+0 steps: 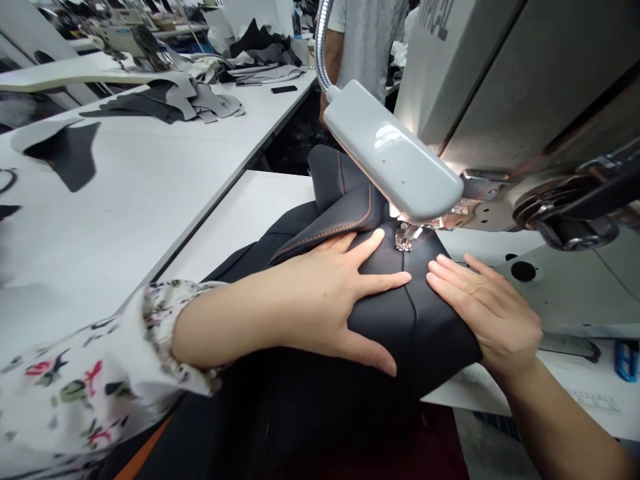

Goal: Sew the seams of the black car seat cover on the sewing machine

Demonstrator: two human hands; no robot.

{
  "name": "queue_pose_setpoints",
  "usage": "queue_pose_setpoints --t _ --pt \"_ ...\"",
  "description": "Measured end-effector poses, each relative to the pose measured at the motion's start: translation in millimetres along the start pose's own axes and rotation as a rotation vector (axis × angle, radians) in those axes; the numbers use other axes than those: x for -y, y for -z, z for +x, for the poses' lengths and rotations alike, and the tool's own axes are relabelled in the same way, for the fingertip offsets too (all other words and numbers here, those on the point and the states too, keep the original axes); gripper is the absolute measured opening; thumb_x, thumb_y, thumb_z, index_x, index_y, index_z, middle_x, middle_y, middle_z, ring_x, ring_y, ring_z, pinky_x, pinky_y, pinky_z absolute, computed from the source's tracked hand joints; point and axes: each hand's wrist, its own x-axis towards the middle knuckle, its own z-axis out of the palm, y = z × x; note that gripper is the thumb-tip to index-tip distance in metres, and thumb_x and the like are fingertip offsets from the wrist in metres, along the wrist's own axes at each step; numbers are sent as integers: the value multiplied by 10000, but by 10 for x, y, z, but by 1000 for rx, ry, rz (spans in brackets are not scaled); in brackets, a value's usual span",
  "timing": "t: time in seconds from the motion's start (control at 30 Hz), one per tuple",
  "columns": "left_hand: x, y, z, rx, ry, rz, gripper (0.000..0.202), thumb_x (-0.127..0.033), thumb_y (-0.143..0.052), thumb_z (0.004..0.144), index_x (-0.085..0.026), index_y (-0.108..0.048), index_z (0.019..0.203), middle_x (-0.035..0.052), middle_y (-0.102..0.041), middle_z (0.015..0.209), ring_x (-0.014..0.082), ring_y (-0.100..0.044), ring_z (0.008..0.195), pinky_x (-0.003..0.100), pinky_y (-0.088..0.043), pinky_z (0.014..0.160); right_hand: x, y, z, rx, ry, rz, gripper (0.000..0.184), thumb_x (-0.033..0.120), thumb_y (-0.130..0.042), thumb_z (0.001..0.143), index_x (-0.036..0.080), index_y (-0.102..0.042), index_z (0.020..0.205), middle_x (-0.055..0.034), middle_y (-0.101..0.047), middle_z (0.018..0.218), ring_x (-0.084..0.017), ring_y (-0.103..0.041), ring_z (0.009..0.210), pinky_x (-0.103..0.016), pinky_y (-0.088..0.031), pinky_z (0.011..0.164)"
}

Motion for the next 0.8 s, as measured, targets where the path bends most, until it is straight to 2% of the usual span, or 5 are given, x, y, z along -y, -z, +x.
queue_pose_setpoints --t 0.27,0.43,0.57,0.7,0.8 --pt "194 1 139 -3 -35 -63 943 -740 -790 729 -461 -425 1552 133 -153 1741 518 -235 1549 690 -275 1197 -98 -124 52 -48 2 -44 478 101 -526 967 177 -608 1432 -128 -684 1361 -306 -647 1290 -515 -524 1125" --pt "330 -29 209 -1 -108 -77 890 -654 -809 775 -460 -421 1552 142 -198 1728 475 -162 1584 672 -274 1208 -150 -225 86 -106 -21 -75 483 98 -540 967 207 -613 1432 -120 -687 1355 -293 -663 1269 -474 -546 1090" --pt "388 -22 272 -32 -177 -44 845 -632 -809 784 -410 -482 1530 146 -283 1690 426 -291 1554 613 -329 1208 -227 -310 129 -149 -41 -72 507 53 -551 948 225 -625 1419 -108 -694 1344 -288 -676 1249 -448 -561 1057" --pt "518 -5 390 -107 -248 19 800 -620 -816 778 -383 -545 1493 164 -453 1547 388 -439 1457 567 -363 1194 -334 -446 163 -219 -66 -75 459 37 -572 938 210 -685 1349 -99 -732 1278 -273 -709 1190 -419 -571 1024" --pt "562 -67 378 -184 -300 117 755 -651 -769 805 -400 -555 1484 167 -547 1429 387 -448 1442 589 -343 1191 -306 -584 128 -304 -238 48 362 105 -576 973 239 -737 1268 -70 -747 1250 -266 -704 1189 -457 -548 1060"
